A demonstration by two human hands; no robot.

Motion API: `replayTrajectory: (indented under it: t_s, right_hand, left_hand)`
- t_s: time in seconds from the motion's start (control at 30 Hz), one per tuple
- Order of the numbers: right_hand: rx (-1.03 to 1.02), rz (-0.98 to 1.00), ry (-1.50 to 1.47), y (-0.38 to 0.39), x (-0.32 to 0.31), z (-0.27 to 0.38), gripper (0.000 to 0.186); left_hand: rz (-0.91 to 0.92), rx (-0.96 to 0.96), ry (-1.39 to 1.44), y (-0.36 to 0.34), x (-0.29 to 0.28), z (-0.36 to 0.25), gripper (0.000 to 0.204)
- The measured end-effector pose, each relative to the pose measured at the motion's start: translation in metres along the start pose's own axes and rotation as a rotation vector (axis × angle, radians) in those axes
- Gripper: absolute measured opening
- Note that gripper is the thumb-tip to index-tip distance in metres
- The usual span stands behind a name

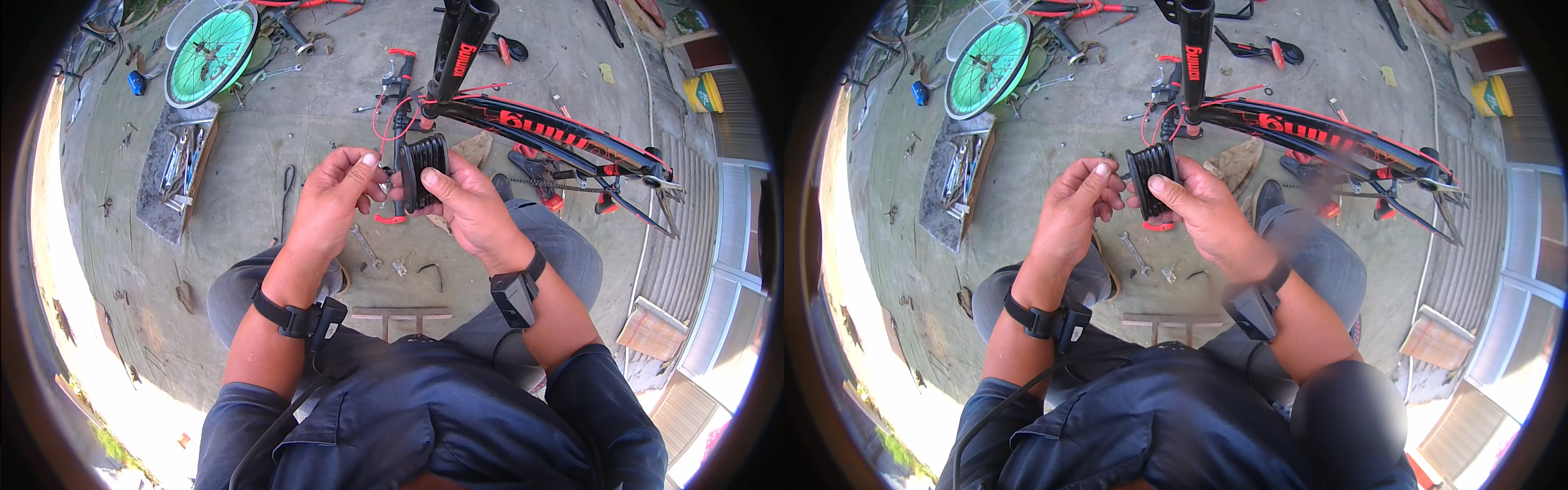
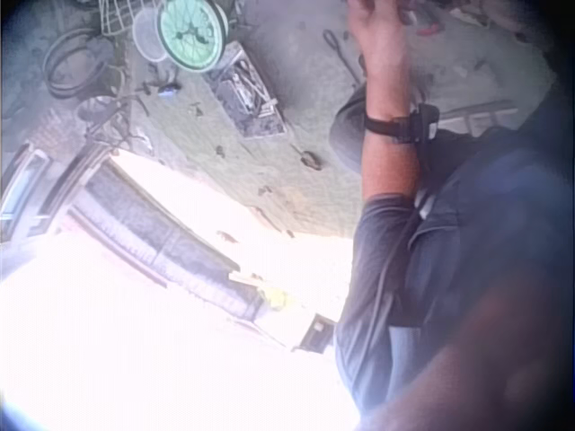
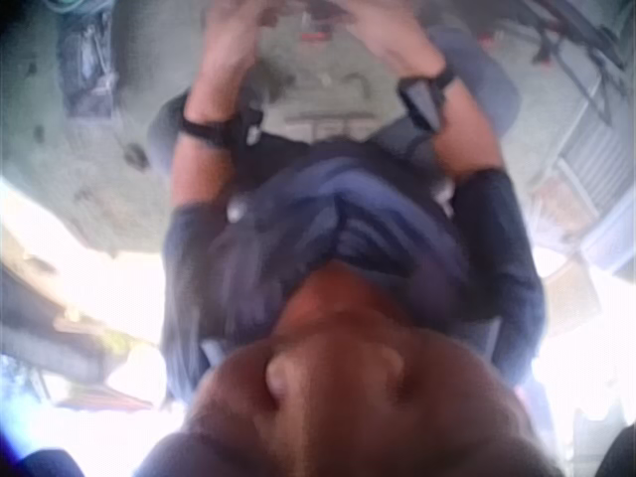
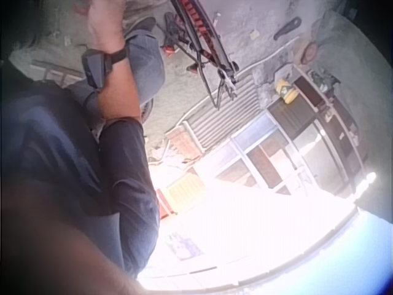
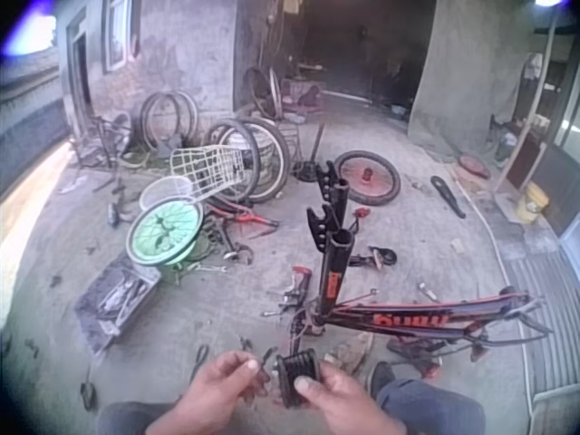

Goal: The person cleans a bicycle suspension spring with a cloth, then removes the front fork from the frame. They inspect the spring and wipe the fork steerer tube before reinserting the spring into the fork. The person then reattaches the fork to the bicycle frame and tightens the stem bolts.

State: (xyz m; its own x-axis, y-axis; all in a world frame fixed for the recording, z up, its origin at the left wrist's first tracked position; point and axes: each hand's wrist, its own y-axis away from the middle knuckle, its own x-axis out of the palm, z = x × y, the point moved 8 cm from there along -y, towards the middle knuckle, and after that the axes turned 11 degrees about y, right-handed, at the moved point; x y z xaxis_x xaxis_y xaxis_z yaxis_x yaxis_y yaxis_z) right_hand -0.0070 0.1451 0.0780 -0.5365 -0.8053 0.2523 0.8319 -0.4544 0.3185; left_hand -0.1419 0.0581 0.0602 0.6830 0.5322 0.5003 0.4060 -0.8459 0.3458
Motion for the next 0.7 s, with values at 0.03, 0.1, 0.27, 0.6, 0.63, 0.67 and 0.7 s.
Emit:
replayTrajectory:
  t_s: [0.03,0.1,0.27,0.6,0.63,0.67,0.7]
  right_hand:
    - [0.017,-0.005,-0.006,0.0000,-0.0006,-0.0012,0.040]
    - [0.031,-0.002,-0.027,-0.0002,-0.0006,-0.0021,0.040]
    - [0.014,0.010,-0.071,0.0003,-0.0006,-0.0003,0.040]
    - [0.041,-0.029,0.005,-0.0005,-0.0022,-0.0020,0.041]
    - [0.041,-0.028,0.001,-0.0004,-0.0018,-0.0020,0.041]
    - [0.041,-0.027,-0.003,-0.0003,-0.0016,-0.0018,0.041]
    - [0.042,-0.026,-0.008,0.0000,-0.0012,-0.0018,0.041]
  left_hand:
    - [0.004,-0.001,0.002,0.0000,0.0001,-0.0002,0.027]
    - [0.005,-0.002,0.004,0.0002,0.0002,-0.0004,0.027]
    - [-0.003,-0.001,0.004,0.0007,0.0000,-0.0005,0.027]
    - [-0.009,0.005,-0.004,0.0002,-0.0002,0.0010,0.027]
    - [-0.011,0.005,-0.005,0.0002,-0.0004,0.0013,0.027]
    - [-0.010,0.007,-0.006,0.0002,-0.0004,0.0013,0.027]
    - [-0.007,0.004,-0.008,0.0004,-0.0004,0.0015,0.027]
